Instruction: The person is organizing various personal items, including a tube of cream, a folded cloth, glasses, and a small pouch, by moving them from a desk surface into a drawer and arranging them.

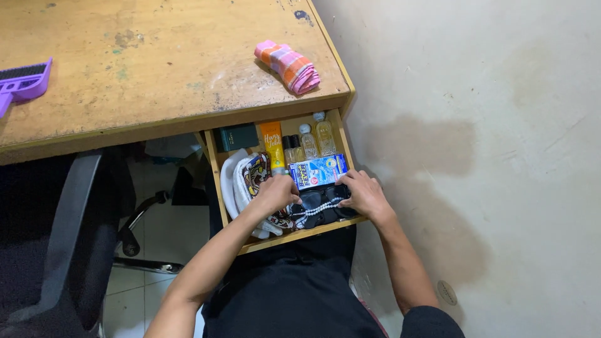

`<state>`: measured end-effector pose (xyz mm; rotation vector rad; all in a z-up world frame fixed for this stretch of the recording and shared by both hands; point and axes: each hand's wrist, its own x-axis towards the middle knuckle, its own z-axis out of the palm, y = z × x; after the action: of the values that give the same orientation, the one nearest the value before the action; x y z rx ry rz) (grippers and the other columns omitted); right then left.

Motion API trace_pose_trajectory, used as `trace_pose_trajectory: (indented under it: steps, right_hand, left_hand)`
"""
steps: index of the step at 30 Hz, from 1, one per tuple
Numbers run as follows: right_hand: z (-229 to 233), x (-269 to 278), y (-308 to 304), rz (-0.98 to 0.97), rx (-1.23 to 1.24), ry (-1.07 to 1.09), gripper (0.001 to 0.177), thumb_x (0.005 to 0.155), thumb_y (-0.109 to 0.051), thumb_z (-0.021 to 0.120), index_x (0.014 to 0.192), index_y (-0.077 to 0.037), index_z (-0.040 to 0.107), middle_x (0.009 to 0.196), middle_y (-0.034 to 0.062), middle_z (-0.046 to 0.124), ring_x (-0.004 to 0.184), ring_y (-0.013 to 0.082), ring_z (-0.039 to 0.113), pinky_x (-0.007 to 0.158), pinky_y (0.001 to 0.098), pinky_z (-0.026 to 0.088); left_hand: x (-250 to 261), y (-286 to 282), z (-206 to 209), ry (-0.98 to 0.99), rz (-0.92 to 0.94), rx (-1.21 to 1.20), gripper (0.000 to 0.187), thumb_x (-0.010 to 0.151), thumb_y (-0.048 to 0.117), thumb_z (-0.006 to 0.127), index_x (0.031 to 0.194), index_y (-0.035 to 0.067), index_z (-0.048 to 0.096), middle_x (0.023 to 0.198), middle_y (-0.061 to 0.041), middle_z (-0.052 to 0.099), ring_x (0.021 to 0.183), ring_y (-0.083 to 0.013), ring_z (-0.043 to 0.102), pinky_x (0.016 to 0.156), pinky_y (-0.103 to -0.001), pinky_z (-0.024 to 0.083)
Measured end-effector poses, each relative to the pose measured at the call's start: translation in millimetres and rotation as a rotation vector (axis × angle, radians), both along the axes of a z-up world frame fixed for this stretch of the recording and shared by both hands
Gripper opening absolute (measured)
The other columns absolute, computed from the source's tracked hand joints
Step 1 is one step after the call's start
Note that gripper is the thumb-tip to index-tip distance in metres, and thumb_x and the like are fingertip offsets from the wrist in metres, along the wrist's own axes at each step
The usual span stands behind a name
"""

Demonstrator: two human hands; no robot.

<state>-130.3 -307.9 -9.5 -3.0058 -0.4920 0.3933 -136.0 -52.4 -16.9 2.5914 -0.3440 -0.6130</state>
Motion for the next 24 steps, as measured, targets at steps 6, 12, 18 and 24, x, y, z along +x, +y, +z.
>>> trace_pose_trajectory:
  steps: [6,12,18,24]
  right_hand:
    - [-7.1,0.3,-4.2,-0.026,0.018,0.015,0.062,0.069,-0.041,0.088,0.121,-0.035,0.056,0.114,-0.0073,0.055,0.111,0.0226,0.056,0.084,0.0431,0.052]
    - [-2.6,-3.8,3.7,-0.026,-0.018,0.004,0.059,0.070,-0.037,0.089,0.120,-0.030,0.058,0.118,-0.0034,0.056,0.112,0.0248,0.056,0.084,0.0433,0.052]
    - [2.5,-6.6,5.3,-0.027,0.012,0.005,0.057,0.072,-0.035,0.089,0.120,-0.029,0.059,0.118,-0.0013,0.056,0.113,0.0265,0.057,0.085,0.0440,0.052]
    - [18.1,-13.9,10.2,-0.073,-0.007,-0.020,0.053,0.076,-0.030,0.089,0.122,-0.027,0.063,0.118,0.0024,0.060,0.110,0.0254,0.060,0.083,0.0416,0.053]
  left_hand:
    - [7.6,-2.4,-29.7,-0.064,0.013,0.041,0.019,0.085,0.035,0.080,0.092,0.018,0.083,0.092,-0.017,0.077,0.097,-0.0429,0.075,0.083,-0.053,0.059]
    - [-0.1,-1.5,-9.5,-0.065,0.001,0.050,0.017,0.085,0.030,0.079,0.093,0.016,0.083,0.091,-0.018,0.077,0.097,-0.0443,0.074,0.084,-0.054,0.058]
    - [1.2,-3.2,-13.1,-0.019,0.015,0.032,0.019,0.085,0.034,0.079,0.090,0.017,0.083,0.093,-0.019,0.077,0.100,-0.0456,0.073,0.087,-0.055,0.057]
    - [-6.0,-8.4,-22.2,-0.140,0.027,-0.102,0.012,0.089,0.025,0.075,0.091,0.015,0.083,0.086,-0.017,0.078,0.089,-0.0465,0.075,0.078,-0.055,0.059]
